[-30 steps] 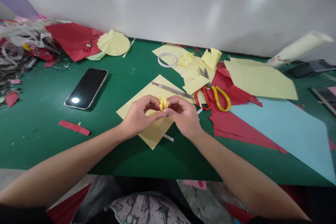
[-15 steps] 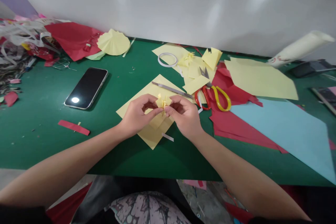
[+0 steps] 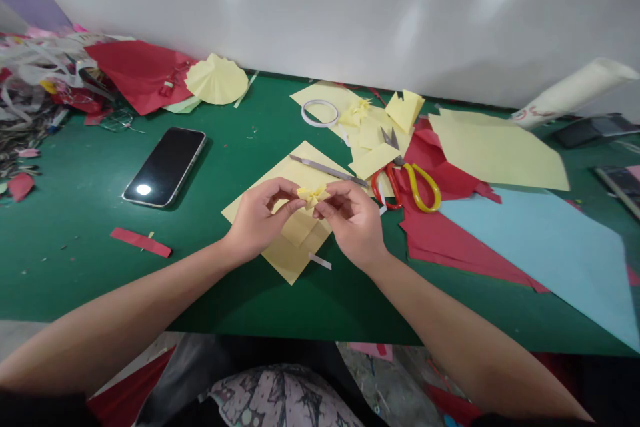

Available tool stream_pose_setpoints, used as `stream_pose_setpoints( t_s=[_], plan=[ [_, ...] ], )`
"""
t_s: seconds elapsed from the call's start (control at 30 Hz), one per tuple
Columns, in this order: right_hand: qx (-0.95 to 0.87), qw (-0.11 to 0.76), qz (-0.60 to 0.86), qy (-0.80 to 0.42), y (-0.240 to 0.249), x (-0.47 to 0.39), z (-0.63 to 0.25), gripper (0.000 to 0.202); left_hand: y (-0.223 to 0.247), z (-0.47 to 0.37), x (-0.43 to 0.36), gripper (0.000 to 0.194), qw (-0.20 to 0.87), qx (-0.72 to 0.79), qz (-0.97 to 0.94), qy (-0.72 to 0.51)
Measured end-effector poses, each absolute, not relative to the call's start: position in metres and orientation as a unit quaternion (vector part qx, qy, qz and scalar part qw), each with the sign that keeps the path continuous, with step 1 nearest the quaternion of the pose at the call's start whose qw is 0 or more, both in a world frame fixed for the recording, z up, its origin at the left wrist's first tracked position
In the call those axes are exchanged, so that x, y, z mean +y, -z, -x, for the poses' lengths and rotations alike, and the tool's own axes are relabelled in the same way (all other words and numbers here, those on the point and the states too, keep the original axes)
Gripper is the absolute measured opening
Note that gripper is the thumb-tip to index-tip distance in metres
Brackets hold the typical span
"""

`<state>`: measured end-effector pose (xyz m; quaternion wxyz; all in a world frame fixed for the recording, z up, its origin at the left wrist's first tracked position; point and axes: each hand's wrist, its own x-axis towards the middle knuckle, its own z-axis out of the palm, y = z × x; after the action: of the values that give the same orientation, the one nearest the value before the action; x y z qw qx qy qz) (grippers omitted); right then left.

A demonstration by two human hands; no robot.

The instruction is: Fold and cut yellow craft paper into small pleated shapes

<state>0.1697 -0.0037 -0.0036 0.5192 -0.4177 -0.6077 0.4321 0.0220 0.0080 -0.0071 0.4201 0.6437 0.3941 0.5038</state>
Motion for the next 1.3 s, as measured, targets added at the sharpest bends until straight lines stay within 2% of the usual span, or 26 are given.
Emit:
stream_pose_setpoints(
  t_s=[0.1, 0.27, 0.47, 0.67, 0.83, 0.93, 1.17, 1.3],
  plan=[
    [-0.609, 0.529, 0.410, -0.426, 0.0031, -0.0041, -0.1696, 0.018, 0.0068, -0.0214, 0.0079, 0.004, 0.375, 0.392, -0.676, -0.499],
    [-0.658, 0.506, 0.418, -0.369, 0.0001, -0.0047, -0.1706, 0.006, 0.0066, -0.0194, 0.0081, 0.009, 0.317, 0.383, -0.719, -0.486],
    [-0.692, 0.501, 0.410, -0.320, -0.0021, -0.0039, -0.1721, 0.006, 0.0055, -0.0180, 0.0066, 0.017, 0.228, 0.357, -0.769, -0.478],
    [-0.722, 0.478, 0.416, -0.278, -0.0023, -0.0026, -0.1728, 0.005, 0.0072, -0.0173, 0.0062, 0.011, 0.179, 0.349, -0.788, -0.475],
    [-0.713, 0.462, 0.432, -0.304, 0.0012, -0.0021, -0.1731, 0.001, 0.0069, -0.0187, 0.0054, 0.006, 0.161, 0.384, -0.790, -0.449],
    [-0.689, 0.454, 0.443, -0.350, 0.0036, -0.0022, -0.1733, 0.003, 0.0068, -0.0185, 0.0048, 0.003, 0.192, 0.406, -0.777, -0.441],
    [-0.632, 0.426, 0.460, -0.456, 0.0038, 0.0001, -0.1737, 0.014, 0.0060, -0.0209, 0.0070, 0.004, 0.370, 0.433, -0.710, -0.413],
    [-0.593, 0.452, 0.463, -0.478, 0.0044, 0.0023, -0.1716, 0.014, 0.0074, -0.0230, 0.0092, 0.007, 0.445, 0.444, -0.651, -0.426]
  ],
)
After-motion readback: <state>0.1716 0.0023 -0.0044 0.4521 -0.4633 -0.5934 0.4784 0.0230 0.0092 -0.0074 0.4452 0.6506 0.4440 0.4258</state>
